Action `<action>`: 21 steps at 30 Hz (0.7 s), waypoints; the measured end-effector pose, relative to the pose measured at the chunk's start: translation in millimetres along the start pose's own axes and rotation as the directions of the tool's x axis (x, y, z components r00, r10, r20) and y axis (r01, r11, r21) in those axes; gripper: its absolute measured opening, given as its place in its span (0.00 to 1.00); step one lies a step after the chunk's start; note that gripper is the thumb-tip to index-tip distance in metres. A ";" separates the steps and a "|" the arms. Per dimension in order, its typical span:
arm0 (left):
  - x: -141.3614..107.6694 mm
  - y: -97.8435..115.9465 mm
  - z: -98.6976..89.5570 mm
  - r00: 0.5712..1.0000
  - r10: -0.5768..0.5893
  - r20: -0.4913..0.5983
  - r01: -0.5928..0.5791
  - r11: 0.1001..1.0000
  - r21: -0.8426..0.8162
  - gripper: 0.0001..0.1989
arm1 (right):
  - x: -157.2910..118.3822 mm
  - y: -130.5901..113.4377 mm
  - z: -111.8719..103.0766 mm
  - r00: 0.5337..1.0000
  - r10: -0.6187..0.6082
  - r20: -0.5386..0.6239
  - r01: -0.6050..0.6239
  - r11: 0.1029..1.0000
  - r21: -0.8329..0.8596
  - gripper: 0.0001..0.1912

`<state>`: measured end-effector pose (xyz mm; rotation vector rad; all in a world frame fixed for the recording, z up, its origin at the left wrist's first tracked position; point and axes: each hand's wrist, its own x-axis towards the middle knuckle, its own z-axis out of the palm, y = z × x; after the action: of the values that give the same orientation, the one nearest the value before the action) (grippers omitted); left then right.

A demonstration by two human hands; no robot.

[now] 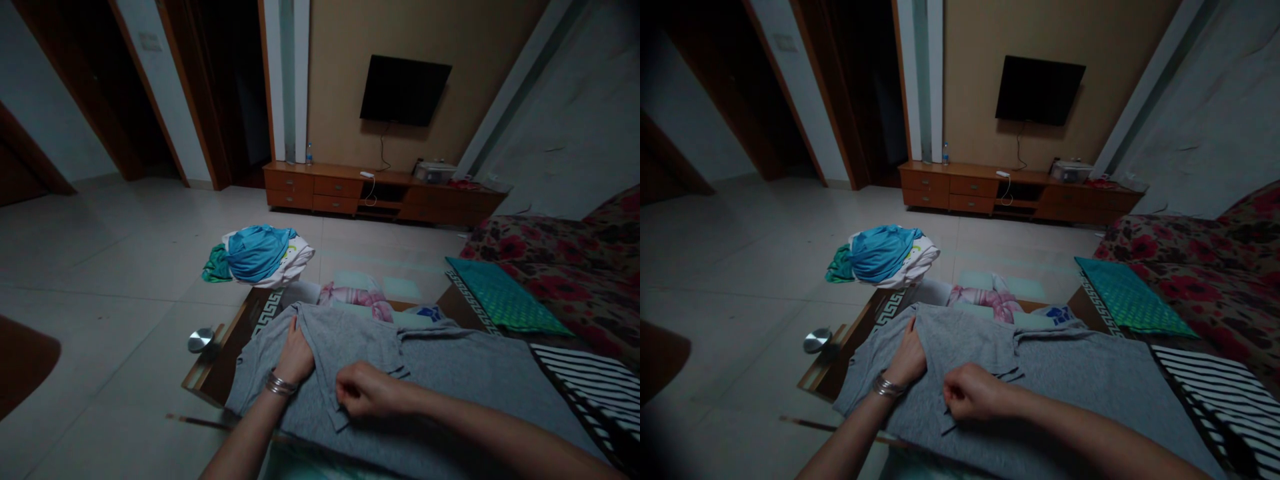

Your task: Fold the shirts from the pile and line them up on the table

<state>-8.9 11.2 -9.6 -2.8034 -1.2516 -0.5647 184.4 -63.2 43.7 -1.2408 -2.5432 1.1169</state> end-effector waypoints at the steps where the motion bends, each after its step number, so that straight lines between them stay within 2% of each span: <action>1: 0.0 -0.1 0.4 1.000 0.005 -0.011 -0.005 1.000 0.002 0.20 | -4.9 -2.3 -5.1 1.000 -0.001 -0.011 0.001 1.000 0.012 0.05; 3: 0.3 0.4 0.2 1.000 0.013 -0.026 -0.013 1.000 0.002 0.19 | -14.7 -7.2 -11.2 0.995 -0.024 -0.099 0.022 0.999 -0.026 0.06; 5: 0.9 1.4 -0.9 0.999 0.015 -0.028 -0.015 1.000 -0.001 0.19 | -22.0 -10.5 -9.9 0.985 -0.074 -0.153 0.061 0.994 -0.091 0.12; 7: 1.6 2.5 -2.1 1.000 0.016 -0.015 -0.017 1.000 -0.006 0.19 | -24.4 -10.8 -2.3 0.986 -0.097 -0.132 0.076 0.986 -0.149 0.17; 10: 2.9 3.7 -3.7 1.000 0.014 0.000 -0.014 1.000 -0.010 0.19 | -19.7 -6.6 10.6 0.990 -0.063 -0.127 0.040 0.984 -0.175 0.11; 12: 3.7 4.0 -4.4 1.000 0.003 0.003 -0.003 1.000 -0.006 0.19 | -15.2 -3.6 12.2 0.990 -0.048 -0.132 0.036 0.995 -0.094 0.07; 14: 4.1 3.9 -4.6 1.000 -0.002 0.003 0.002 1.000 -0.003 0.19 | -13.5 -3.7 5.5 0.991 -0.070 -0.117 0.074 0.997 0.033 0.08; 17: 4.1 3.5 -4.1 1.000 -0.003 -0.001 0.003 1.000 -0.004 0.19 | -18.7 -10.5 -13.8 0.979 -0.184 -0.091 0.199 0.959 0.201 0.09; 19: 3.6 3.4 -3.6 1.000 -0.012 -0.001 0.012 1.000 -0.007 0.20 | -24.6 -16.0 -25.0 0.962 -0.256 -0.099 0.273 0.929 0.251 0.10; 21: 3.0 3.5 -3.3 1.000 -0.018 0.008 0.018 1.000 -0.011 0.20 | -29.2 -19.5 -28.6 0.953 -0.287 -0.100 0.303 0.926 0.226 0.11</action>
<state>-5.7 10.5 -5.1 -2.8084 -1.2802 -0.5638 202.1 -75.6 83.5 -0.7911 -2.3576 1.2408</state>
